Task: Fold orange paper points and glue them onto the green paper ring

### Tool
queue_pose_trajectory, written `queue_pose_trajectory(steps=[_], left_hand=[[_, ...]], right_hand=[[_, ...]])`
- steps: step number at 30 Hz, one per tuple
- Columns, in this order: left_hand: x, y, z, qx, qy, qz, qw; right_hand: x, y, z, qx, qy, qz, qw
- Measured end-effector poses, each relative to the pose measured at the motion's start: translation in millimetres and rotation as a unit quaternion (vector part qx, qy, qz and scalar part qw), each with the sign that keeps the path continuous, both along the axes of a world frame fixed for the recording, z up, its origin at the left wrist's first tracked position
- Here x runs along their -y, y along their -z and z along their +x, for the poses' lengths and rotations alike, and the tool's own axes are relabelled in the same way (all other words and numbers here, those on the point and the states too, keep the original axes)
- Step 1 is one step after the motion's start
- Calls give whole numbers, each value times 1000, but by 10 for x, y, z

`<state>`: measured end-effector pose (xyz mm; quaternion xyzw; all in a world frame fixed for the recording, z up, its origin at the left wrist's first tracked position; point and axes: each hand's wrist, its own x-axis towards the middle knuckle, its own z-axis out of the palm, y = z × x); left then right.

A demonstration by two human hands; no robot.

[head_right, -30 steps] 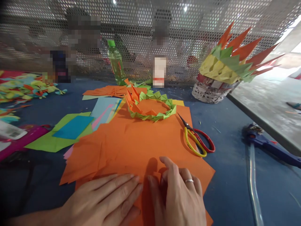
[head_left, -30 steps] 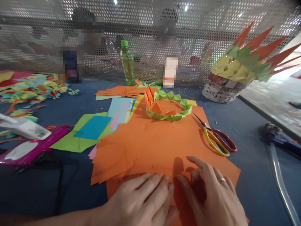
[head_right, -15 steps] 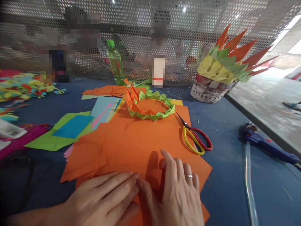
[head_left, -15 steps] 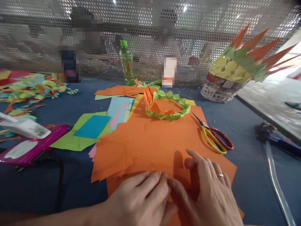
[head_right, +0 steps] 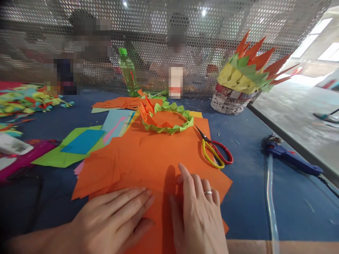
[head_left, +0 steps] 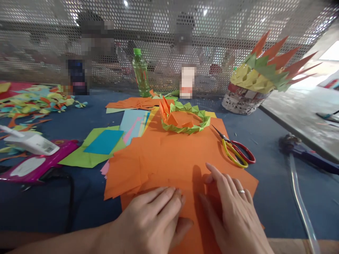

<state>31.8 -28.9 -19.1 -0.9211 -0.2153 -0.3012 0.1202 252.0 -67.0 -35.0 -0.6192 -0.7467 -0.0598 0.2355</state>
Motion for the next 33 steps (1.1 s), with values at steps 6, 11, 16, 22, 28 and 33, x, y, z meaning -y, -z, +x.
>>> queue_pose_trajectory(steps=[6,11,16,22,28,33], left_hand=[[33,-54,-107,3,-10,18,1000],[72,-95,-206,-1,-31,18,999],[73,-89,-196,-3,-31,22,999],[93,-78,-143,13,-28,46,998],[80,-76,-186,4,-26,62,998],[60,-96,-170,16,-31,51,998]], right_hand=[[32,13,37,5,-1,3,1000],[51,39,39,4,2,-1,1000],[45,39,-23,9,28,9,1000],[15,-9,-359,16,69,11,997],[6,-20,-404,1,80,5,997],[104,67,-12,18,80,4,997]])
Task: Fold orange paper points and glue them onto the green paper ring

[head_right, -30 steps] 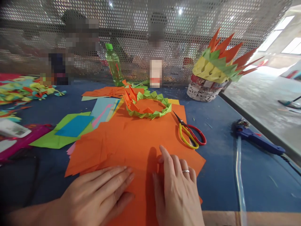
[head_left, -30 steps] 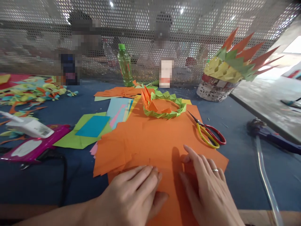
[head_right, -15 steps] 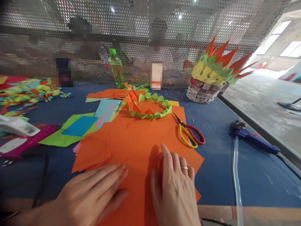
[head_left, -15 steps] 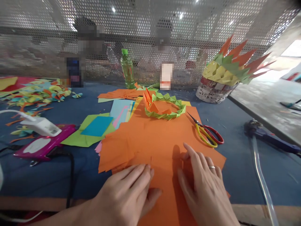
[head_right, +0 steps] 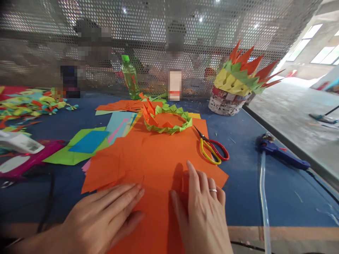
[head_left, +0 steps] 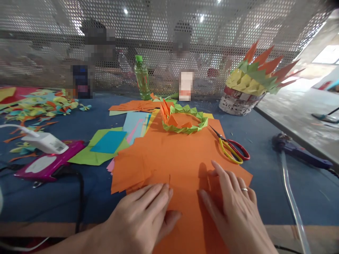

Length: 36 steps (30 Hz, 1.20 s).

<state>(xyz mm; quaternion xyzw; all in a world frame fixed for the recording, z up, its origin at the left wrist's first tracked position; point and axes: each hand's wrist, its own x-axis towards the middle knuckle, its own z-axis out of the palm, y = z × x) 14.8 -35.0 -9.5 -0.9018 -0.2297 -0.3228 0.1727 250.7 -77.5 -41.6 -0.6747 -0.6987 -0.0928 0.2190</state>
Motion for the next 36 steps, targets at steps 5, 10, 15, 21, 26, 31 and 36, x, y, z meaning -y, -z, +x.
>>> queue_pose_trajectory(steps=[5,10,15,21,26,31,36], left_hand=[[14,-13,8,2,-3,2,1000],[16,27,-21,-14,0,-4,1000],[8,55,-22,-13,1,-1,1000],[10,44,-37,-14,5,-32,999],[-8,11,-56,-4,23,-41,999],[-67,-27,-95,16,27,-60,998],[-158,-62,-185,37,35,-111,993]], right_hand=[[75,19,218,-7,-41,-12,999],[65,-106,81,-85,-41,-39,995],[-58,-210,-129,-127,-90,-39,987],[-195,-158,-264,-57,-71,-18,996],[-180,-161,-211,-75,-87,-58,992],[-184,-175,-197,-100,-99,-63,988],[-179,-161,-205,-118,-116,-48,985]])
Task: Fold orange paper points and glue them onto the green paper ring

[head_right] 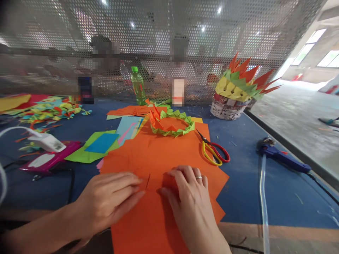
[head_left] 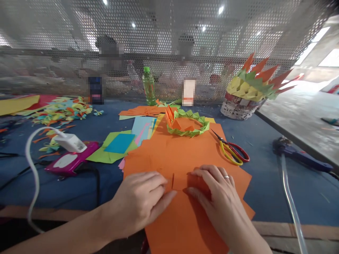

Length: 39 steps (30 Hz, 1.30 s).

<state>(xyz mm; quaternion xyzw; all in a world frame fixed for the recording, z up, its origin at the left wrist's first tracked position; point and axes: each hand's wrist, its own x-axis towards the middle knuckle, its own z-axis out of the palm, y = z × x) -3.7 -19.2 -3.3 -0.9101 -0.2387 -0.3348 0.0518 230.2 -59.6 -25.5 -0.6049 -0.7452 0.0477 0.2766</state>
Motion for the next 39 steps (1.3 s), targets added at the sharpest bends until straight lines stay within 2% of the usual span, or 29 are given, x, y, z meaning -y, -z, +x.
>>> queue_pose_trajectory(steps=[6,12,15,19,22,26,28,31,36,39], left_hand=[[-89,-27,-118,16,-23,-38,999],[-105,-170,-130,40,-6,-51,998],[-90,-217,-110,45,6,-83,995],[-28,-223,-93,63,39,-117,990],[39,-242,-78,56,80,-95,991],[74,-284,-15,-16,158,-46,986],[56,-264,20,-54,161,-29,985],[5,-170,44,-86,130,-28,987],[-53,-26,11,-90,131,-50,986],[-62,-12,5,-88,136,-53,985]], right_hand=[[12,32,-4,-49,-31,70,996],[33,-63,-26,-77,-69,137,985],[31,-84,-8,-72,-78,151,983],[14,-48,48,-42,-95,140,985],[26,-28,84,-27,-98,126,987],[74,-41,128,-5,-118,121,986],[94,-44,158,14,-121,131,984],[108,-34,215,40,-108,149,982],[131,-17,296,60,-81,170,980],[157,-37,287,71,-103,159,979]])
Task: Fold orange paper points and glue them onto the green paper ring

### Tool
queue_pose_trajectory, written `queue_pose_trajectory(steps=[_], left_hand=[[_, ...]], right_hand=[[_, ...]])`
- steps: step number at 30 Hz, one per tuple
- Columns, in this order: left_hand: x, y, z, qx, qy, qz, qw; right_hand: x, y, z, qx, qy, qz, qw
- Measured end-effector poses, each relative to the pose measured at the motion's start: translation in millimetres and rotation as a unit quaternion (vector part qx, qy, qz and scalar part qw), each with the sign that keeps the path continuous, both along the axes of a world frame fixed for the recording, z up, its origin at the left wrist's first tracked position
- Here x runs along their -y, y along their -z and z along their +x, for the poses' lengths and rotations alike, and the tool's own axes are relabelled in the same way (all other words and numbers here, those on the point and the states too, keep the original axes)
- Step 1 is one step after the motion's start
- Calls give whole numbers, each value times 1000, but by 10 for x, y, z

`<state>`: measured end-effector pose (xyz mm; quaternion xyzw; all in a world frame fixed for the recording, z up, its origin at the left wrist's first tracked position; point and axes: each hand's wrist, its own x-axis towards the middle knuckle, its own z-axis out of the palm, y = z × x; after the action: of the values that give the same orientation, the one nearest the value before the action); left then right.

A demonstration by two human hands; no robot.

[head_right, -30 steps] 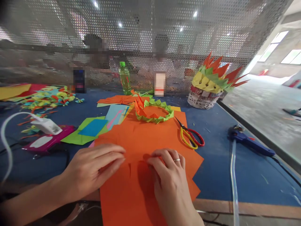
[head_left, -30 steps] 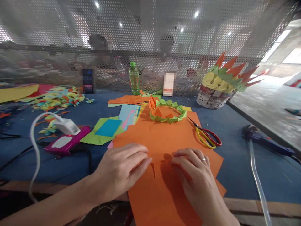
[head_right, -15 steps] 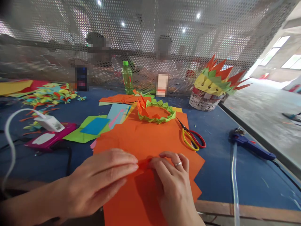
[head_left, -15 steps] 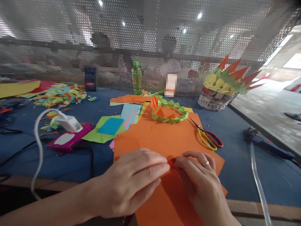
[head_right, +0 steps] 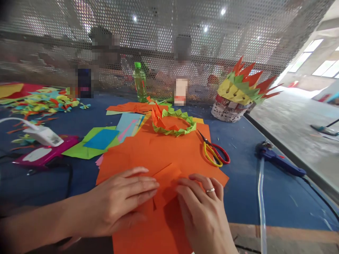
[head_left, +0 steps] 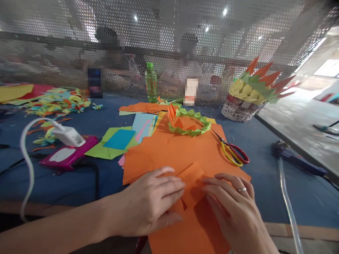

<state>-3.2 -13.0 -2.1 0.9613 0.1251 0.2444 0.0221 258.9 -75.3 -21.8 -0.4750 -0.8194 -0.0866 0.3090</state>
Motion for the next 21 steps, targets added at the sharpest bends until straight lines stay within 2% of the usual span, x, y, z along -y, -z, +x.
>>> queue_pose_trajectory(steps=[7,15,21], left_hand=[[-18,25,-15,19,1,-2,1000],[13,-12,-45,48,-11,-1,999],[8,-8,-42,50,-14,-9,999]], right_hand=[[-22,-39,-150,-58,-62,-101,991],[18,57,-213,-92,20,-197,976],[-30,34,-215,-51,55,-175,982]])
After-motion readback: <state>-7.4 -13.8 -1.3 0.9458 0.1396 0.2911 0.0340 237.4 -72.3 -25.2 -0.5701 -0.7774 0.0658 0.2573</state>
